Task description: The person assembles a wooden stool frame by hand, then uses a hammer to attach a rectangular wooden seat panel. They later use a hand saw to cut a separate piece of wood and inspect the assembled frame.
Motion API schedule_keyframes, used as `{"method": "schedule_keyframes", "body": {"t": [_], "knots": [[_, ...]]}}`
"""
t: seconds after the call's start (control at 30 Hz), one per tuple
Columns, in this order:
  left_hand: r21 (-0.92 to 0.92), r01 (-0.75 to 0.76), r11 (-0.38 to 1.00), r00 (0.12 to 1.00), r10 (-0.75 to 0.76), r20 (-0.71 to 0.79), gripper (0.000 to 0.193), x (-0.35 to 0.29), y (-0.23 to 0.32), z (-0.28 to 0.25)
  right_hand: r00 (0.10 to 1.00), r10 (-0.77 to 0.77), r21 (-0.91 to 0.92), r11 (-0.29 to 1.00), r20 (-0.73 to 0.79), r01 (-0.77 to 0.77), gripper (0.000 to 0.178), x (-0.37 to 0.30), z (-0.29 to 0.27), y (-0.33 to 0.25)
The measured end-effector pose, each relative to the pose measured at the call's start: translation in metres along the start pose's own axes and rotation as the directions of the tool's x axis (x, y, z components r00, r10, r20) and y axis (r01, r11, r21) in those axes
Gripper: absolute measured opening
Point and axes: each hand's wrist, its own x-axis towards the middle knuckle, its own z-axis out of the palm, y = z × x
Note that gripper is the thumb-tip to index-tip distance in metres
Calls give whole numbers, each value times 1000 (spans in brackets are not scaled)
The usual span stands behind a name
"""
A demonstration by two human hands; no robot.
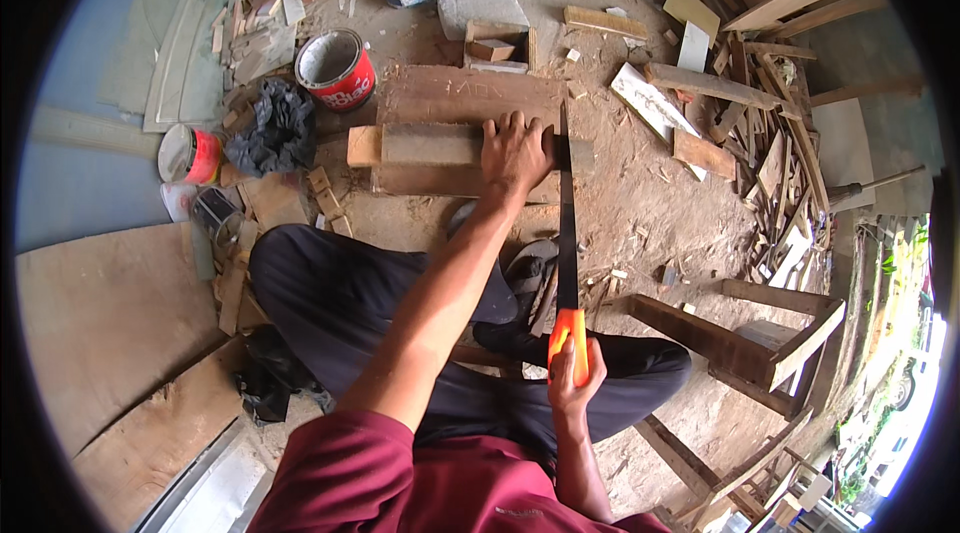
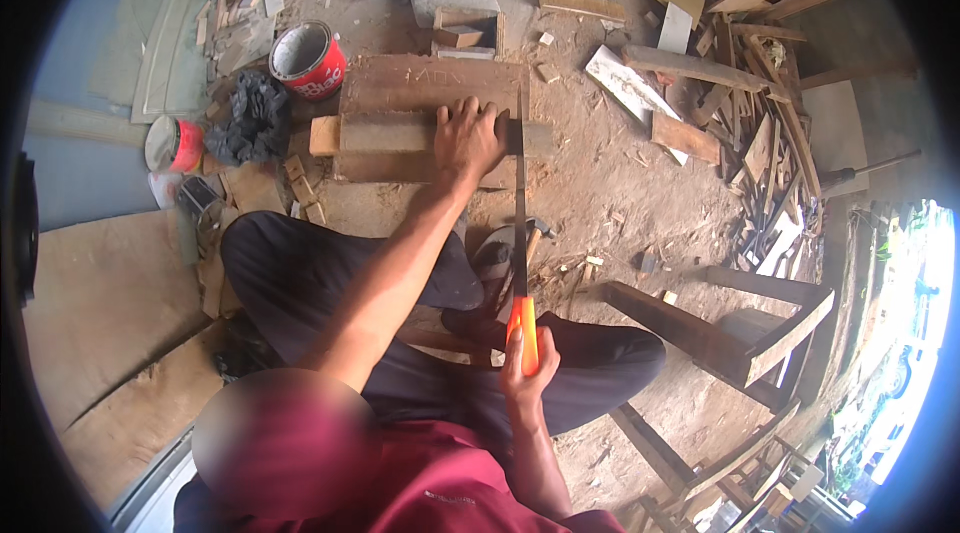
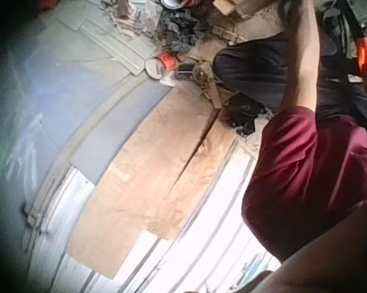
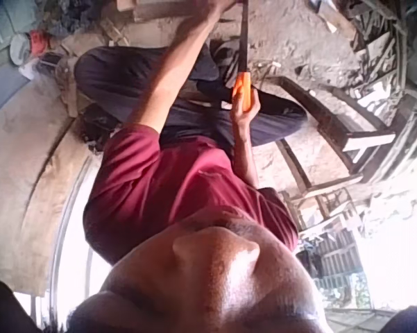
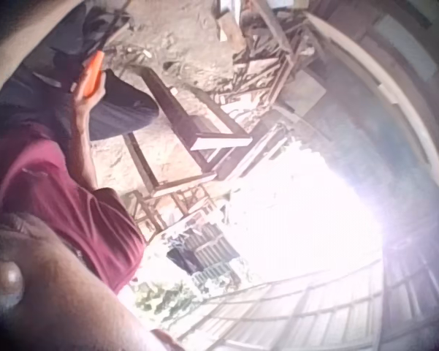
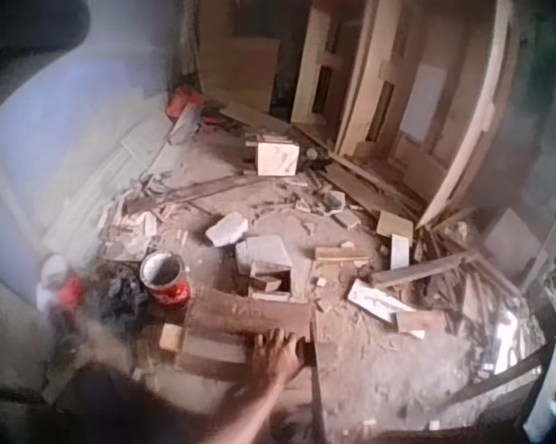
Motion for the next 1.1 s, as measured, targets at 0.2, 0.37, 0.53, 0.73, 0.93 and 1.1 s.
{"method": "schedule_keyframes", "body": {"t": [0.2, 0.37, 0.53, 0.73, 0.93, 1.1], "knots": [[8, 10, 1000, 999, -11, 50, 30, 12, 2, -5, 988, -148, -27, 989, -49, 147, 29, 88, 48, -18], [20, -21, 1000, 1000, 21, -8, 28, 11, -5, 0, 989, -120, -48, 991, 88, 125, 23, 20, 19, -15], [-9, -11, 1000, 999, 11, -41, 26, 7, 1, -1, 997, 58, -25, 998, 56, -56, 28, -20, -23, -21], [-22, -17, 1000, 999, 18, 36, 29, 16, 5, -9, 998, -60, 10, 998, 0, 60, 29, 125, 54, -53], [32, -11, 999, 1000, 11, 6, 27, 13, 0, -4, 992, 58, 61, 996, 114, -65, 25, 24, 10, -16], [25, -8, 1000, 1000, 9, -16, 27, 8, 3, -3, 996, 33, -62, 998, 86, -28, 31, -10, -24, -48]]}}
